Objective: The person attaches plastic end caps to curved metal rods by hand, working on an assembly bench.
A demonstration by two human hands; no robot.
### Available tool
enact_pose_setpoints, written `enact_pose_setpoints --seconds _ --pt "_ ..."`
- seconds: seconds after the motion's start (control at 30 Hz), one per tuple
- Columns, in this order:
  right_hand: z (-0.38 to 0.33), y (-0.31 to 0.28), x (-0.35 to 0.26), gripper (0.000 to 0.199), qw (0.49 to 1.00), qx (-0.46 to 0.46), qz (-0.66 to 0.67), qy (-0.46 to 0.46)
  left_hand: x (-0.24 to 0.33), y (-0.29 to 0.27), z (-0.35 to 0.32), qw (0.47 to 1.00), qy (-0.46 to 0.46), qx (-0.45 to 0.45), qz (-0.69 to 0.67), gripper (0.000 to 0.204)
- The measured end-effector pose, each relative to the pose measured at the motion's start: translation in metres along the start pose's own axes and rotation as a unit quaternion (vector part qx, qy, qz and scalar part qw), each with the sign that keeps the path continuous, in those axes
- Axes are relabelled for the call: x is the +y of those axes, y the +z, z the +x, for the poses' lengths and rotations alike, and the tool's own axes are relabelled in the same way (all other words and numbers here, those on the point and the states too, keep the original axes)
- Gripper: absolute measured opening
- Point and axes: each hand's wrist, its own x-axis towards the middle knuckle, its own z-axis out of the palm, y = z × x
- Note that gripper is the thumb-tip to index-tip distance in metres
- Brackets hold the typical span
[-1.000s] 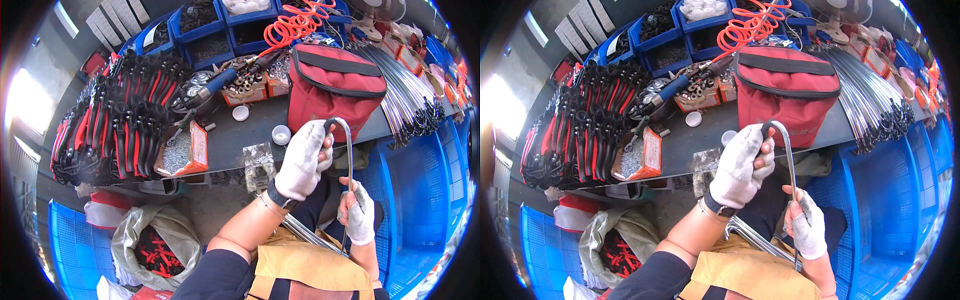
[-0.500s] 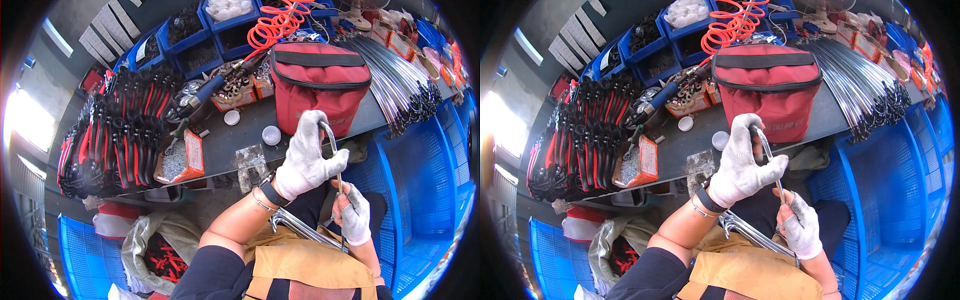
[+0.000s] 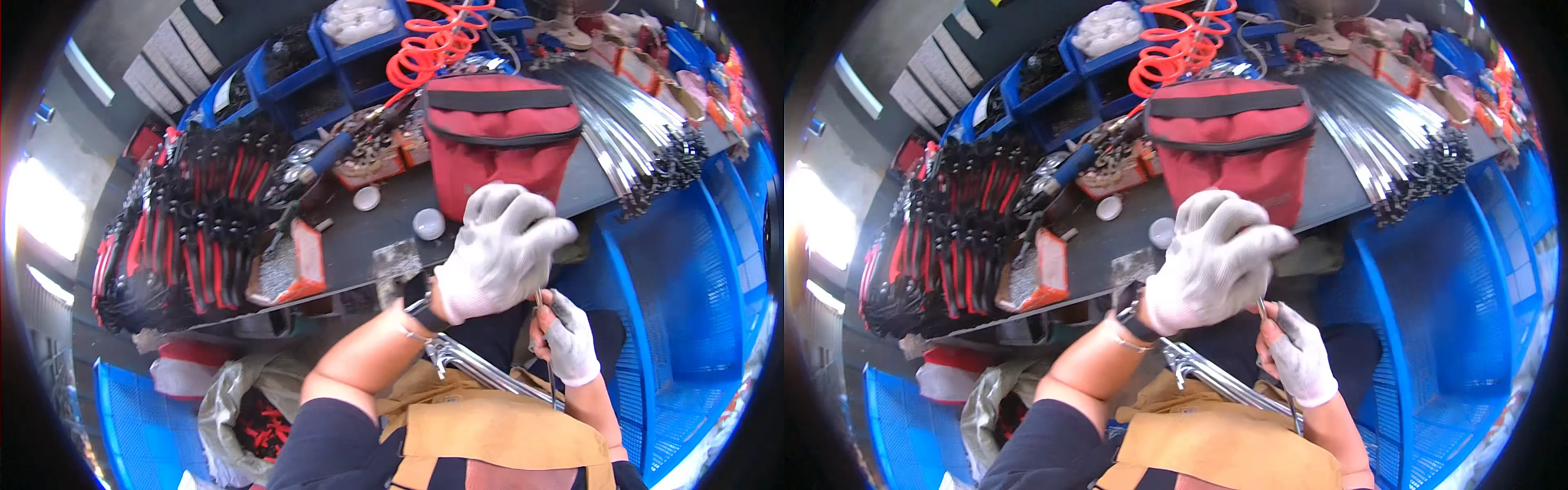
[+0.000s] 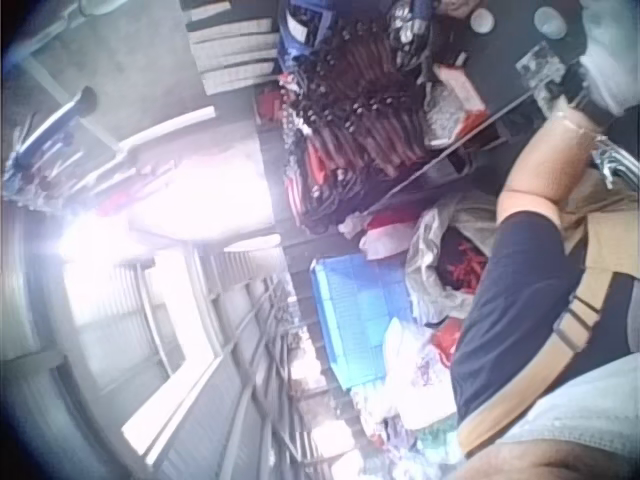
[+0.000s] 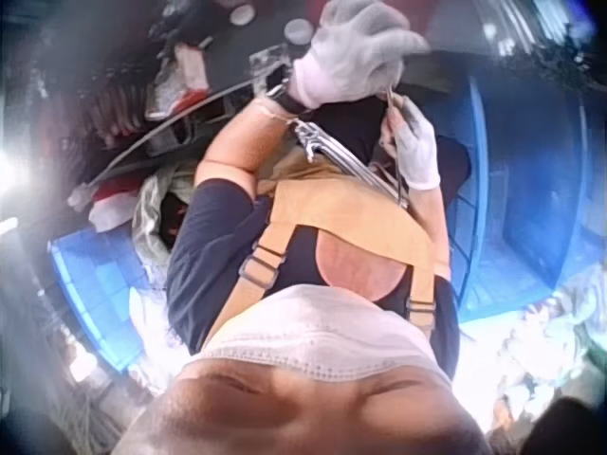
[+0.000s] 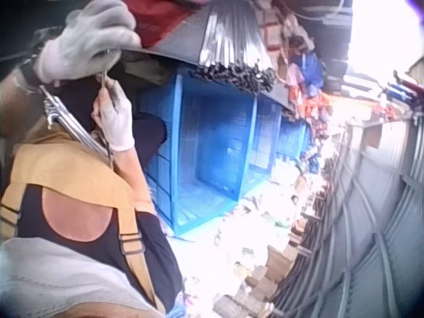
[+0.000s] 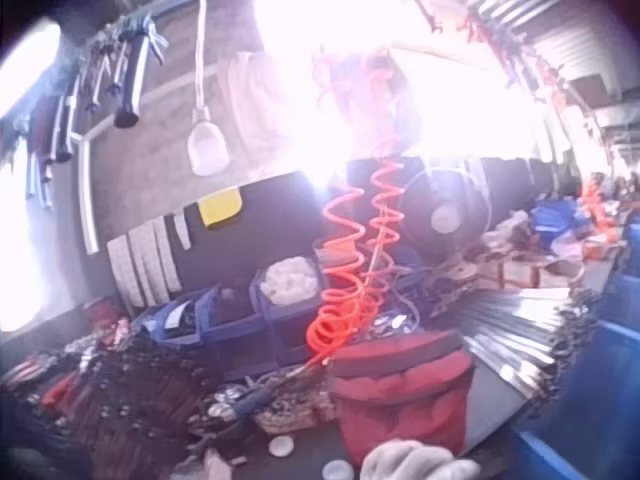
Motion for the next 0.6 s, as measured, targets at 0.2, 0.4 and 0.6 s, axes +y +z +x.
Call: enact_pose_setpoints --seconds 0.2,0.4,0.6 --pt "-0.02 -0.133 -0.168 0.033 0.857 0.006 0.034 -0.514 -0.081 -0.018 -0.013 0.992 -0.111 -0.026 0.044 0.028" --pt "0.097 -0.175 -0.216 0.023 0.763 0.44 -0.142 -0.452 -0.081 -0.016 -0.023 0.972 0.147 -0.008 0.182 0.033" --pt "0.276 -0.217 -0.115 0.026 0.845 0.262 0.35 -0.307 -0.095 0.003 -0.007 0.988 -0.006 -0.01 0.155 0.037"
